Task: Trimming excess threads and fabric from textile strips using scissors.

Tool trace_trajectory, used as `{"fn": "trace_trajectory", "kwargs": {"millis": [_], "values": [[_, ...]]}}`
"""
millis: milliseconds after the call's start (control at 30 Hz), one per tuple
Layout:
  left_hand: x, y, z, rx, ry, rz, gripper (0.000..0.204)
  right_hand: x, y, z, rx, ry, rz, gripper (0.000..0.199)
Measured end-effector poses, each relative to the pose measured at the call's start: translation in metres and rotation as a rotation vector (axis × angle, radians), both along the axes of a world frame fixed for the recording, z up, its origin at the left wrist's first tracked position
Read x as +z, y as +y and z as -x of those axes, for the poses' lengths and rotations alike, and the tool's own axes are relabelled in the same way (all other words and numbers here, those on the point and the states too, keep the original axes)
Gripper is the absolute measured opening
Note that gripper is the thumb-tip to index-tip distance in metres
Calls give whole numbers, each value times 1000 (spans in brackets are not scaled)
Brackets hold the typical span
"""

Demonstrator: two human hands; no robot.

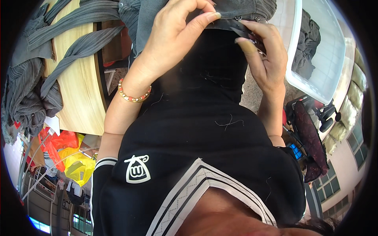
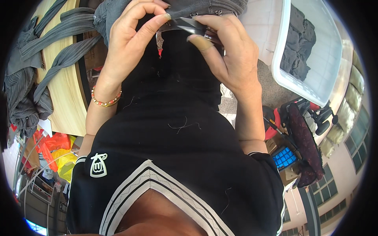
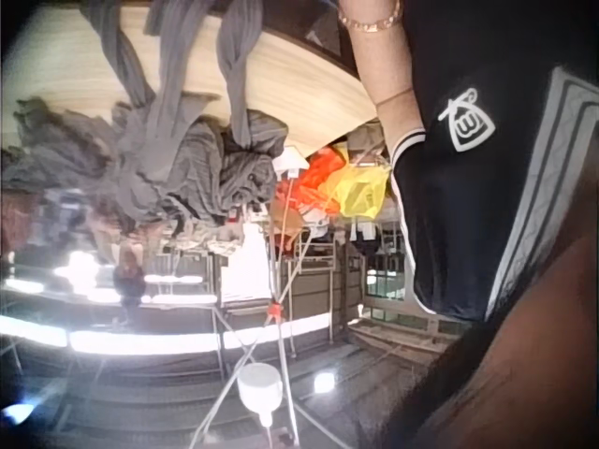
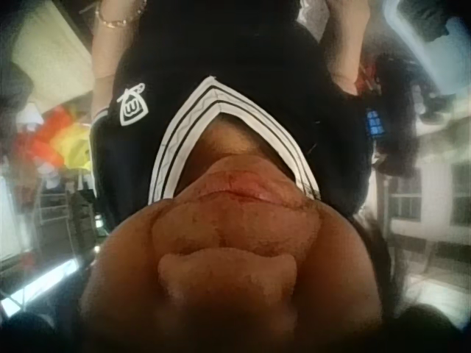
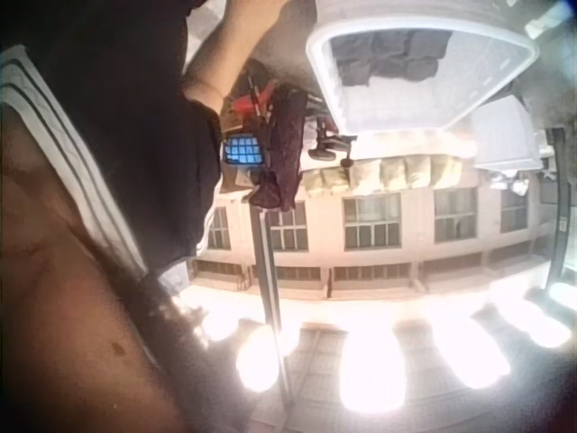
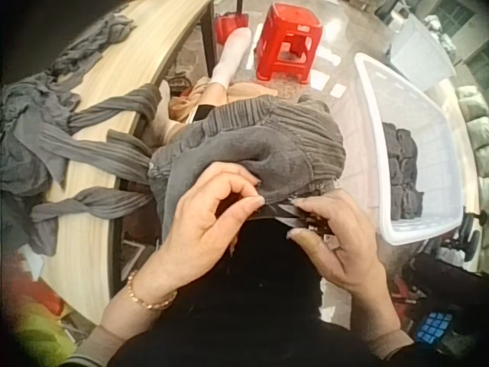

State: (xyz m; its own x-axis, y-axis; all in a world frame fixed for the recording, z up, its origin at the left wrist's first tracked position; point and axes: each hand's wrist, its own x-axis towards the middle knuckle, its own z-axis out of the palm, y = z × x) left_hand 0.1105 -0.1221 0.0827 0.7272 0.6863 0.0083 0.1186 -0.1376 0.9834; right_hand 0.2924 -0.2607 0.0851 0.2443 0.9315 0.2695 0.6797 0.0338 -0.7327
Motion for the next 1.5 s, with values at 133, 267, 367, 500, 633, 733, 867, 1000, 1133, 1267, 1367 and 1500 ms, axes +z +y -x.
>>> {"fn": "trace_trajectory", "kwargs": {"millis": [133,267,367,500,633,733,867,1000,1133,1267,1367,1500], "values": [[0,1,-4,31,-103,97,9,-1,2,6,54,-135,-42,39],[2,6,-3,-5,19,303,11,0,7,8,-39,-256,-115,37],[1,11,-5,-28,4,393,13,2,11,10,-47,-287,-111,36],[-2,18,-7,-59,-40,543,14,4,16,12,-55,-323,-105,34],[-17,26,-17,-4,10,793,14,9,17,13,-85,-342,-77,31],[-17,21,-15,-55,-96,604,15,11,18,14,-95,-364,-55,28],[-5,22,-13,-82,-36,603,14,14,19,13,-110,-336,-20,25],[0,19,-12,-71,-49,533,13,23,21,13,-104,-336,26,23],[8,16,-13,-49,-8,439,12,40,24,16,-80,-326,111,28],[19,14,-12,-48,41,369,11,50,30,18,-36,-300,147,27],[30,13,-13,-57,121,266,12,51,30,20,-38,-336,145,26],[32,9,-12,-41,170,118,11,55,30,24,-45,-354,186,25]]}}
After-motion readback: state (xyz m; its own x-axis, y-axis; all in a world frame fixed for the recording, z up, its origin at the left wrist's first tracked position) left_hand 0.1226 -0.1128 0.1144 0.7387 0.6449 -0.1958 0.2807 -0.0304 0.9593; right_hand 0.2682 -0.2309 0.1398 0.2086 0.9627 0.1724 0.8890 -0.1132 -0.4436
